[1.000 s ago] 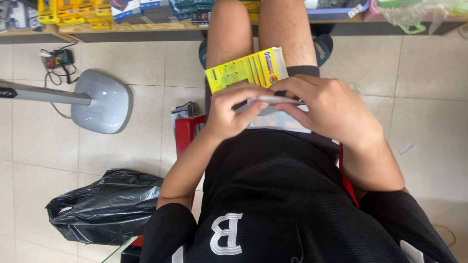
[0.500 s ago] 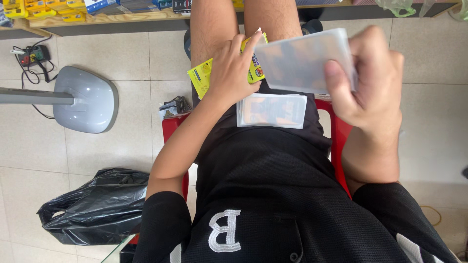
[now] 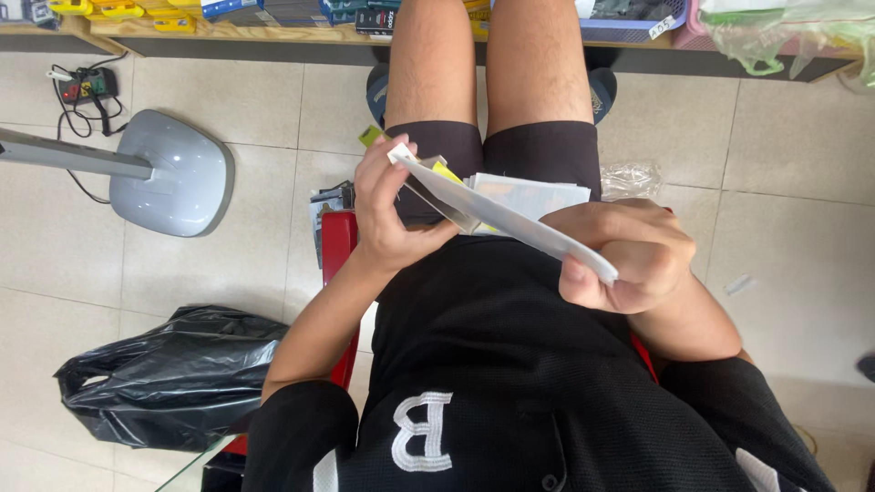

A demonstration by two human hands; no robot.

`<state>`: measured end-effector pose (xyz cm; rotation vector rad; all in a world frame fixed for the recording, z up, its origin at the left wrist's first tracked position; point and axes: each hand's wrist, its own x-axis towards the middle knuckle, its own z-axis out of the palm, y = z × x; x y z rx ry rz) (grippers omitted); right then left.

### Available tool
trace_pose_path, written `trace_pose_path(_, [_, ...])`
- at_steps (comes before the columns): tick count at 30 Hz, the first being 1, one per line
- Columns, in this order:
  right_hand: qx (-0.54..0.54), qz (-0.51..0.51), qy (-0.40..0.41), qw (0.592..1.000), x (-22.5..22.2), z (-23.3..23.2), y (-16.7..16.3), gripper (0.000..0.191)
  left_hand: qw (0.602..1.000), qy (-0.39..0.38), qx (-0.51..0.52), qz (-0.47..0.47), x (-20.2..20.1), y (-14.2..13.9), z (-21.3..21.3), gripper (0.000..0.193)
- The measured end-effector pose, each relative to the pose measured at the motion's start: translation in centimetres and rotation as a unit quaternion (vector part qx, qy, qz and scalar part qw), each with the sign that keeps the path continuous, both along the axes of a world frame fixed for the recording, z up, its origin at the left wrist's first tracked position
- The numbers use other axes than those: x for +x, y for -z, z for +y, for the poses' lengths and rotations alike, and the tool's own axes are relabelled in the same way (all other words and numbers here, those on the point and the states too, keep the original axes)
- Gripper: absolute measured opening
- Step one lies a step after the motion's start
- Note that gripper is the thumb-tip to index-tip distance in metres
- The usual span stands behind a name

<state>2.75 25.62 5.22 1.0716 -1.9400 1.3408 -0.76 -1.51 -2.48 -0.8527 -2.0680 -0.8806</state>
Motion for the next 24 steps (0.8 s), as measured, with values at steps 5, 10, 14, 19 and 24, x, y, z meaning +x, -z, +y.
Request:
trace_pose_path(5, [0.059, -0.028, -0.007, 0.998, 0.5, 0.7, -0.8, 0.027, 1.000, -0.013, 0.009, -0.008, -0.2, 0.4, -0.7, 0.103])
trace_pose_path(10, [0.094, -0.034, 0.050, 0.994, 1.3, 1.2, -0.7, 0.027, 0.999, 0.013, -0.008, -0.030, 0.0, 0.7, -0.5, 0.101])
trace_pose_path(14, [0.095, -0.038, 0.062, 0.993, 1.4, 0.6, -0.1, 0.029, 0.998, 0.007, -0.038, -0.040, 0.1, 1.1, -0.2, 0.100])
trace_pose_path(19, [0.077, -0.050, 0.080, 0.993, 1.4, 0.2, 0.1, 0.030, 0.998, 0.020, -0.039, -0.053, 0.2, 1.2, -0.2, 0.100])
trace_pose_path(24, [0.071, -0.033, 0.055, 0.995, 1.3, 0.5, 0.0, 0.031, 0.997, 0.018, -0.053, -0.060, 0.2, 1.1, -0.1, 0.103])
